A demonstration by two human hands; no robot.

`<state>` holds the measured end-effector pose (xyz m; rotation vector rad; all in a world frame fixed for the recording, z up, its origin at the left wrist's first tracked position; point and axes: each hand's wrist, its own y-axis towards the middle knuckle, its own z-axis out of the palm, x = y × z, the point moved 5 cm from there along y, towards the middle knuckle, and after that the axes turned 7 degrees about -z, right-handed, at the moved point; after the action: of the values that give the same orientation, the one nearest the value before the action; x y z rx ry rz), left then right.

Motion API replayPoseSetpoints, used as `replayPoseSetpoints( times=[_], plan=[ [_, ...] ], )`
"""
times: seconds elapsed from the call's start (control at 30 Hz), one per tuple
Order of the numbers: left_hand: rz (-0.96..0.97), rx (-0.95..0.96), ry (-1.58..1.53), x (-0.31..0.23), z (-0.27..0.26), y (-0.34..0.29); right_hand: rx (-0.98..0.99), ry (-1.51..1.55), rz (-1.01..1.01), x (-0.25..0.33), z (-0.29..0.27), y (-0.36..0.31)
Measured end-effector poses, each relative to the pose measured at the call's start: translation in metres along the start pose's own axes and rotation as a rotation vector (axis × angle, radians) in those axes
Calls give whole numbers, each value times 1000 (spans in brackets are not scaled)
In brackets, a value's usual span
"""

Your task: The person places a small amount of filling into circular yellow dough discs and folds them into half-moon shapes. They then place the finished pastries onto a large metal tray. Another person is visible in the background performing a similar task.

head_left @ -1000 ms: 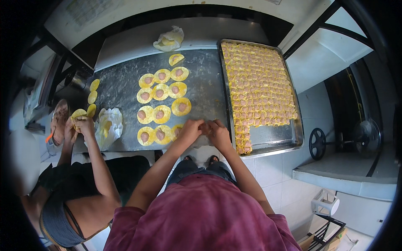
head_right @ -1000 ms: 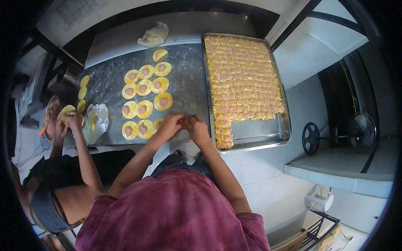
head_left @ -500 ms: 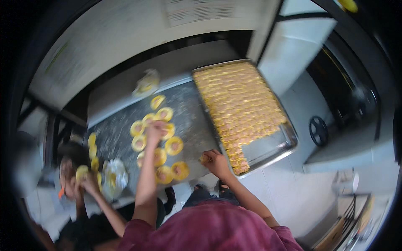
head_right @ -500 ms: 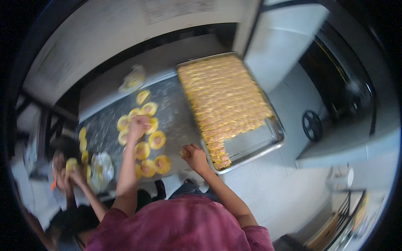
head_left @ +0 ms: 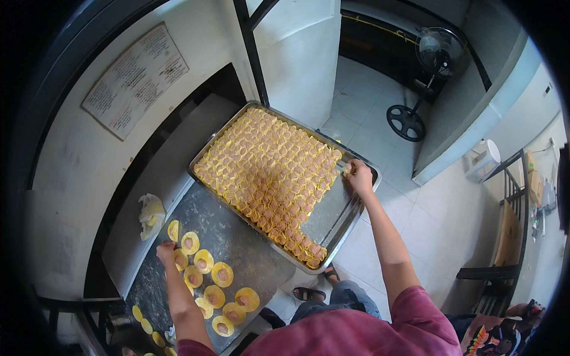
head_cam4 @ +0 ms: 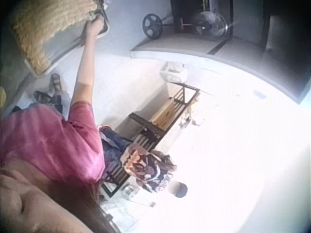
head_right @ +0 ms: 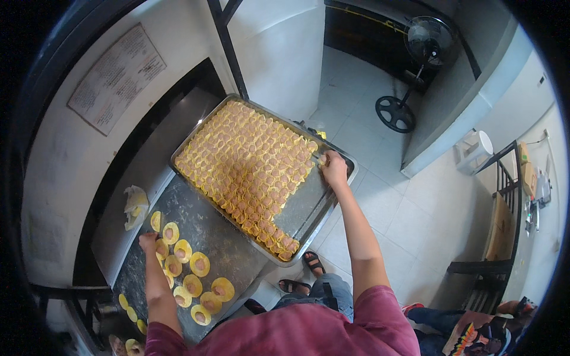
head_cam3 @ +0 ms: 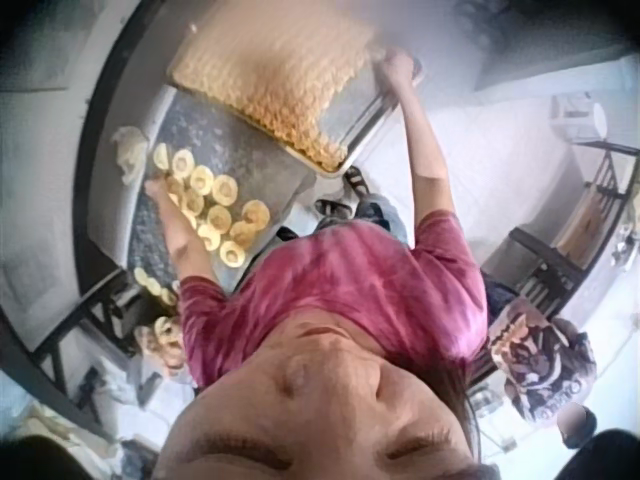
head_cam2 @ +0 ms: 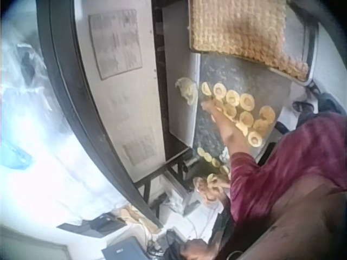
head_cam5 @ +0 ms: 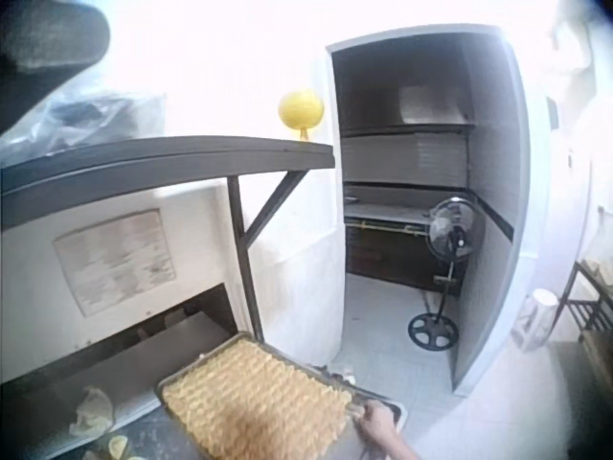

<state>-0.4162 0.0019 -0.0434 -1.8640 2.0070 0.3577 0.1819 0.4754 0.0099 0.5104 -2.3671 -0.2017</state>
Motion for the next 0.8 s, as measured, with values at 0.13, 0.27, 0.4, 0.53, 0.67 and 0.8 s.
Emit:
replayPoseSetpoints(
  times=[0.13,0.27,0.4,0.53,0.67,0.8],
  plan=[
    [-48,11,-5,-5,-5,-10,8,74,-110,1,32,14],
    [-51,-64,102,-47,-26,-43,57,102,-85,-2,37,18],
    [-138,-40,17,-42,-22,-37,75,50,-113,1,37,24],
    [-122,-101,66,-43,-22,-43,157,81,24,16,24,18],
    [-126,9,-3,-35,0,-14,124,46,-23,-10,33,21],
    [-440,159,-985,23,23,15,66,110,47,-15,17,10]
  ],
)
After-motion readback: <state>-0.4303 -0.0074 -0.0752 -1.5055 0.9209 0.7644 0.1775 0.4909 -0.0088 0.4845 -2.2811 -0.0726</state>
